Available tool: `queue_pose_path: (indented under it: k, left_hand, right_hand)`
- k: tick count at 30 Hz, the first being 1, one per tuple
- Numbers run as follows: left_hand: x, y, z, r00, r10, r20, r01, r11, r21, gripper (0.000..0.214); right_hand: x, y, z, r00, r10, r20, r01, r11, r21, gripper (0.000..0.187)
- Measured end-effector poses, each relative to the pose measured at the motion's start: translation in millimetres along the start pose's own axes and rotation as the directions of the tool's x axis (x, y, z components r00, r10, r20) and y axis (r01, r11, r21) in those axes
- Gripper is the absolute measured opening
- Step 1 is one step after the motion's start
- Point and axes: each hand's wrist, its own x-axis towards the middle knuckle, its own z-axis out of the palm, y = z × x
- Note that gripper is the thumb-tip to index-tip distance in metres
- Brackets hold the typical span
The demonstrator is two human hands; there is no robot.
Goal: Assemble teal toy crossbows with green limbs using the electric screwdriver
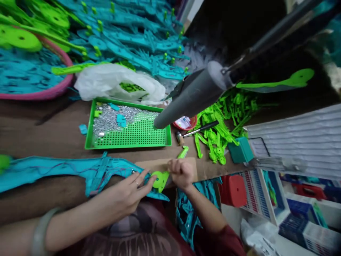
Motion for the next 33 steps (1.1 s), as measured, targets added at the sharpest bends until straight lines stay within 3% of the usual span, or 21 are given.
queue_pose_path:
  k: [3,6,8,10,12,14,17,21,33]
  left_hand:
    - [-0.8,1.3,1.1,1.0,-0.027,-0.015,0.028,0.999,0.017,0.036]
    - [-2.5,4.2,3.8,0.999,-0.036,-0.021,0.036,0.999,0.017,0.034]
    - [-2.8,7.1,5.8,0.996,-0.073,-0.046,0.073,0.997,0.005,0.034]
    - [-2.1,11.0,8.1,0.988,-0.128,-0.084,0.127,0.992,-0.016,0.033]
    - [-0.4,15.3,11.3,0.975,-0.178,-0.132,0.174,0.984,-0.041,0.032]
    - [2.0,19.1,15.2,0.96,-0.214,-0.179,0.206,0.977,-0.062,0.034]
    - [4.6,22.3,21.3,0.941,-0.248,-0.231,0.24,0.969,-0.064,0.035]
    - [4.8,22.2,26.4,0.932,-0.259,-0.255,0.247,0.966,-0.079,0.035]
    - [12.7,21.7,28.5,0.942,-0.235,-0.241,0.207,0.969,-0.136,0.035]
  right_hand:
    - [19.1,-3.9,3.5,0.996,-0.08,-0.03,0.08,0.997,-0.003,0.047]
    - [68.4,-22.2,7.2,0.977,-0.213,-0.032,0.209,0.974,-0.092,0.009]
    - [102.7,-35.9,18.8,0.966,-0.18,0.184,0.209,0.965,-0.155,0.03]
    - [130.5,-43.2,36.8,0.902,-0.027,0.431,0.118,0.976,-0.185,0.04]
    - [150.5,-38.7,55.7,0.856,0.054,0.515,0.038,0.985,-0.166,0.042]
    - [164.3,-21.2,70.2,0.896,0.01,0.443,0.04,0.994,-0.103,0.043]
    - [174.1,18.2,81.1,0.97,-0.086,0.228,0.104,0.992,-0.072,0.038]
    - [173.0,52.8,84.4,0.977,-0.211,0.038,0.213,0.976,-0.052,0.035]
    - [174.0,57.5,94.4,0.987,-0.155,-0.049,0.149,0.983,-0.104,0.04]
